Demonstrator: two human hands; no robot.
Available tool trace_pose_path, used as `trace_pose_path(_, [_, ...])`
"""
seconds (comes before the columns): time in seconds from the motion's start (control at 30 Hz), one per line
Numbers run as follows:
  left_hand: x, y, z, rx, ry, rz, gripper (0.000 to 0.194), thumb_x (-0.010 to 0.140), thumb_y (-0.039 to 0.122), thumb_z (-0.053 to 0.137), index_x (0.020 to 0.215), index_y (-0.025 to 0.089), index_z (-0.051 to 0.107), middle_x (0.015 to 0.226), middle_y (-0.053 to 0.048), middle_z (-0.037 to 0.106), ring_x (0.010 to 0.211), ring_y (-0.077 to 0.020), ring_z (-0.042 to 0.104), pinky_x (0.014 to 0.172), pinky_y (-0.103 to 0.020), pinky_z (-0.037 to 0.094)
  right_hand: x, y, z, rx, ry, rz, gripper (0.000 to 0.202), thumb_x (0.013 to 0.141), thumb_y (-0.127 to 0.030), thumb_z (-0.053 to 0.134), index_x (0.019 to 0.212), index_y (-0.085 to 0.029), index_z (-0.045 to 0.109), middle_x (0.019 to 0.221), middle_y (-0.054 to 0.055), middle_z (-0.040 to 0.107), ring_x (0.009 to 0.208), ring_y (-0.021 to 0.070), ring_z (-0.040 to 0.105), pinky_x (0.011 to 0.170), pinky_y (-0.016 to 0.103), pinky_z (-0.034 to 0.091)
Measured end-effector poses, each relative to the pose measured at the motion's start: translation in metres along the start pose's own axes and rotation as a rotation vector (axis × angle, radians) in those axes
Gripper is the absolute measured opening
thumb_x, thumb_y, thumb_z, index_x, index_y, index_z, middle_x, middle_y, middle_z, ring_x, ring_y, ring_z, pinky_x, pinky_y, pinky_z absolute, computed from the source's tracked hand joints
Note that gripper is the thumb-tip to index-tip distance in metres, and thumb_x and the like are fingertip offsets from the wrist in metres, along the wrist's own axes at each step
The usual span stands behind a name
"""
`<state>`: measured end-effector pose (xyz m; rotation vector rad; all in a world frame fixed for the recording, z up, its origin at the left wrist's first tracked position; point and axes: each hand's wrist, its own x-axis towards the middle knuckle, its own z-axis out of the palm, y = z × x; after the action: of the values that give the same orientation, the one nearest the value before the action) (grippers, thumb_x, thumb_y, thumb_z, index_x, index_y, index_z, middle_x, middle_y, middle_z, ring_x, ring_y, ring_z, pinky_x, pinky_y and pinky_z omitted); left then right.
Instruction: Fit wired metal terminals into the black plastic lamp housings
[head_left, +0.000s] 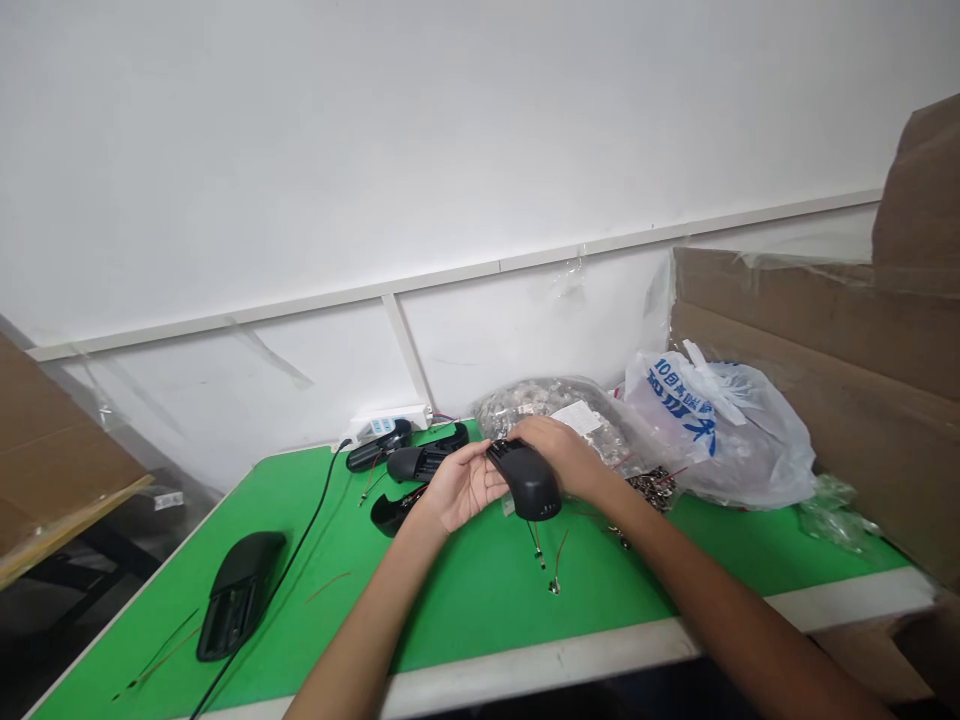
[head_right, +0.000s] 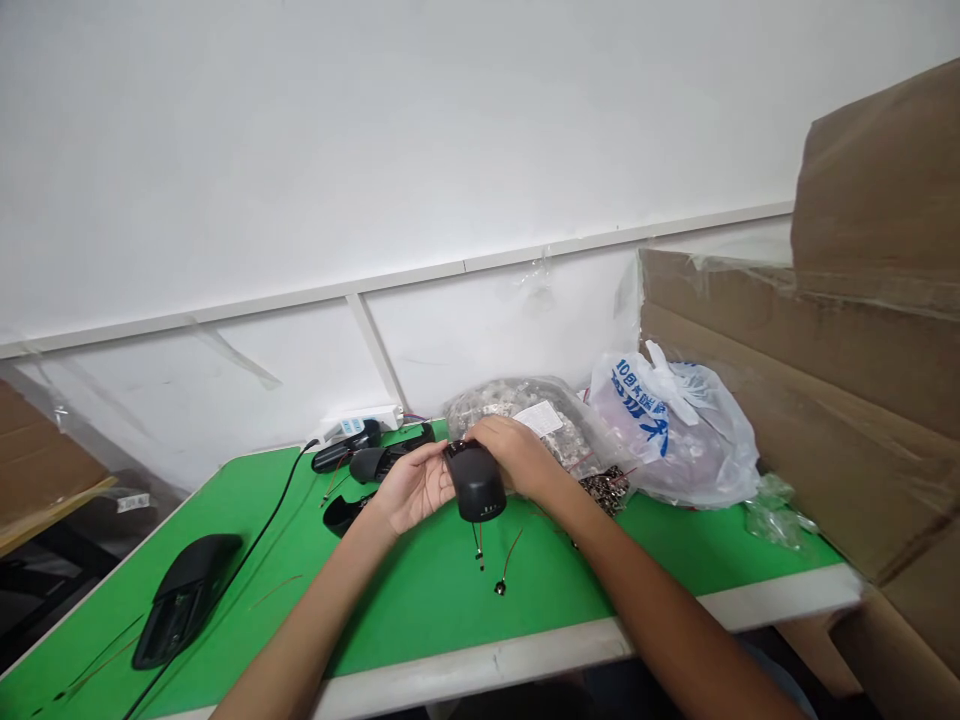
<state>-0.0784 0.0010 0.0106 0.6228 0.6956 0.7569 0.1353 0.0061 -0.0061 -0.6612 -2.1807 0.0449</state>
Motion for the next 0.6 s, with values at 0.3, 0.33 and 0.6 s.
trace_pose_path(0.3, [-0.006,0.005,0.012,-0.087,0.092,0.338,0.020,0.102,0.028,0.056,0.116,0.014,0.061,0.098,-0.010,0.079,0.076,-0.0152,0.078,0.073,-0.025,0.064,0.010,0.005,-0.023,0.270,0.286,0.343,0.022,0.105,-0.028,0.051,0.115,-0.021,0.069,0.113,0.010,0.077,0.104,0.0241,0.073,0.091,0.043,0.060])
trace_pose_path(0.33, [-0.007,0.004,0.015,-0.043,0.105,0.407,0.023,0.099,0.031,0.062,0.117,0.016,0.060,0.106,-0.009,0.078,0.077,-0.0148,0.077,0.073,-0.025,0.064,0.012,-0.002,-0.026,0.298,0.294,0.337,0.023,0.104,-0.033,0.056,0.119,-0.021,0.067,0.117,0.011,0.076,0.108,0.0250,0.073,0.093,0.043,0.060])
trace_pose_path(0.6, [-0.012,-0.023,0.032,0.283,0.112,0.789,0.061,0.078,0.043,0.087,0.126,0.033,0.051,0.151,-0.004,0.057,0.128,-0.0226,0.065,0.098,-0.031,0.058,0.012,-0.034,-0.017,-0.162,0.078,0.019,0.040,0.099,-0.031,0.067,0.137,-0.022,0.058,0.132,0.015,0.068,0.124,0.0335,0.062,0.103,0.056,0.054])
